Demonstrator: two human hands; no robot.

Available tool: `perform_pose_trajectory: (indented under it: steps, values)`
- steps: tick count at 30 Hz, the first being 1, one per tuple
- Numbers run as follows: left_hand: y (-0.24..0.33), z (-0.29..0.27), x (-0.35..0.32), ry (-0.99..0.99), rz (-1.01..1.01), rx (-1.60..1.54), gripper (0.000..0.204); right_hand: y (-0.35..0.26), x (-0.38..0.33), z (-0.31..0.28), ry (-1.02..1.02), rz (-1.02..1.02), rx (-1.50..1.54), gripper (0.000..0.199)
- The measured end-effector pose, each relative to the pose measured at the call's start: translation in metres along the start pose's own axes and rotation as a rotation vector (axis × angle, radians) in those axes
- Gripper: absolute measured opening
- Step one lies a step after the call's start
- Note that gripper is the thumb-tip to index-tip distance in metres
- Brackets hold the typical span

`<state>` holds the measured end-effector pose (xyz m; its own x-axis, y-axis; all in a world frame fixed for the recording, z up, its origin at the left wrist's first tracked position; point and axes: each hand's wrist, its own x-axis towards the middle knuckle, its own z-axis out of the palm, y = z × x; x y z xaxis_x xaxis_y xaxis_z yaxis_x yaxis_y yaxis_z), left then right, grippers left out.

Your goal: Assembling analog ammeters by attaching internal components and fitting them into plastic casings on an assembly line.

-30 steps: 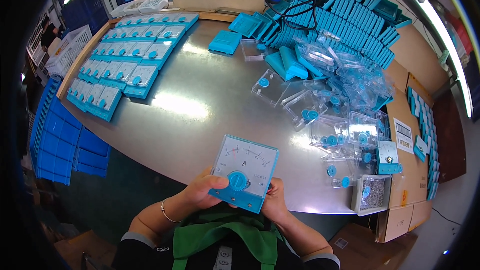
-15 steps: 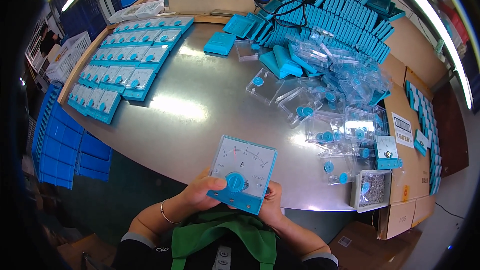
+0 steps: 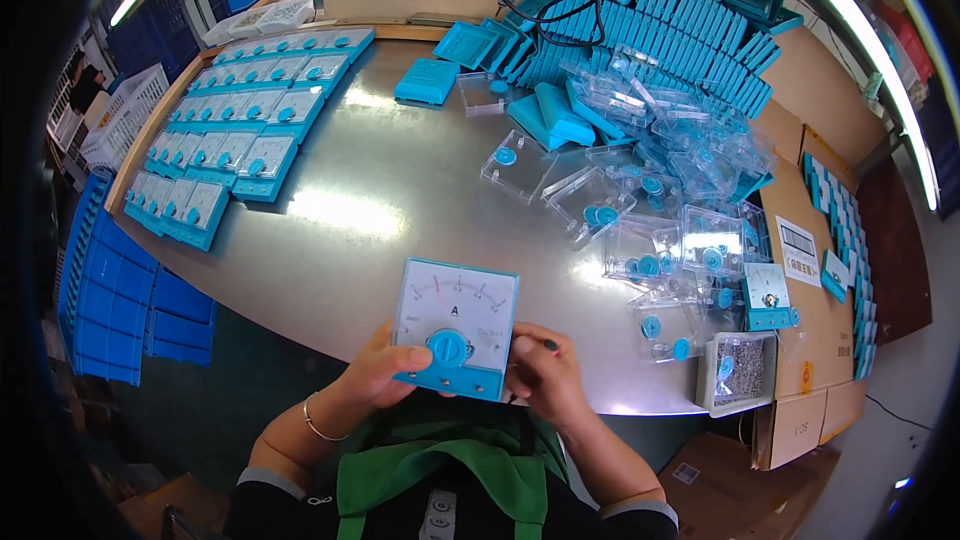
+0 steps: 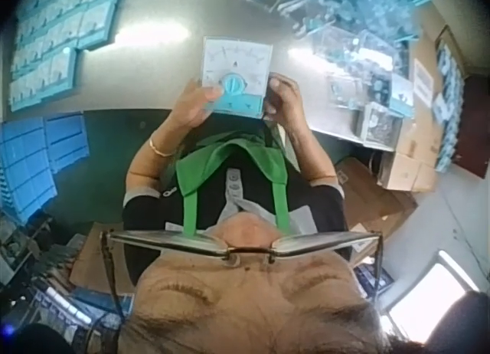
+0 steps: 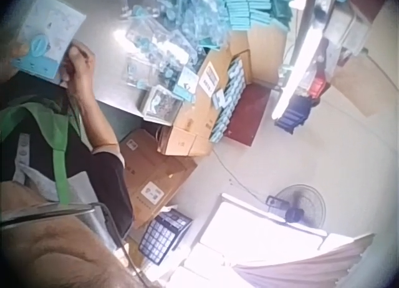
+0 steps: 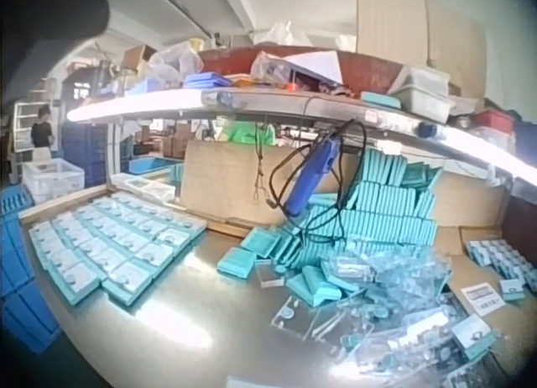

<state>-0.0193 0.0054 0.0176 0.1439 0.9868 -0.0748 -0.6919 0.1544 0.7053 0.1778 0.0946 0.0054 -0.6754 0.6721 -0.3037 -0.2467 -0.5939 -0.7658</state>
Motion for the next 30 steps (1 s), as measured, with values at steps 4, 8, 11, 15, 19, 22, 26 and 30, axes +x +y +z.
perform_pose_trajectory:
  steps: [4, 8, 11, 15, 19, 22, 26, 30]
  values:
    - [-0.003, -0.020, 0.003, 0.040, 0.068, 0.159, 0.058, -0.026, -0.001, 0.018, -0.145, 0.031, -0.507, 0.033]
    - [0.010, -0.028, 0.011, 0.184, 0.299, 0.416, 0.087, -0.039, 0.027, 0.037, -0.133, -0.155, -0.655, 0.030]
    - [0.026, -0.042, 0.025, 0.256, 0.460, 0.397, 0.118, -0.046, 0.051, 0.069, -0.111, -0.643, -1.377, 0.026]
    - [0.057, -0.069, 0.040, 0.290, 0.545, 0.363, 0.111, -0.028, 0.111, 0.096, -0.377, -1.047, -1.657, 0.024]
    - [0.080, -0.114, 0.044, 0.333, 0.520, 0.114, 0.100, -0.047, 0.214, 0.101, -0.248, -0.583, -1.222, 0.045]
    - [0.076, -0.119, 0.049, 0.325, 0.505, 0.091, 0.097, -0.052, 0.307, 0.087, 0.030, -0.914, -1.680, 0.051]
    - [0.075, -0.117, 0.055, 0.257, 0.470, 0.091, 0.098, -0.056, 0.362, 0.076, 0.232, -0.750, -1.935, 0.053]
    - [0.081, -0.127, 0.038, 0.248, 0.562, 0.017, 0.088, -0.021, 0.300, 0.109, -0.053, -0.715, -2.188, 0.042]
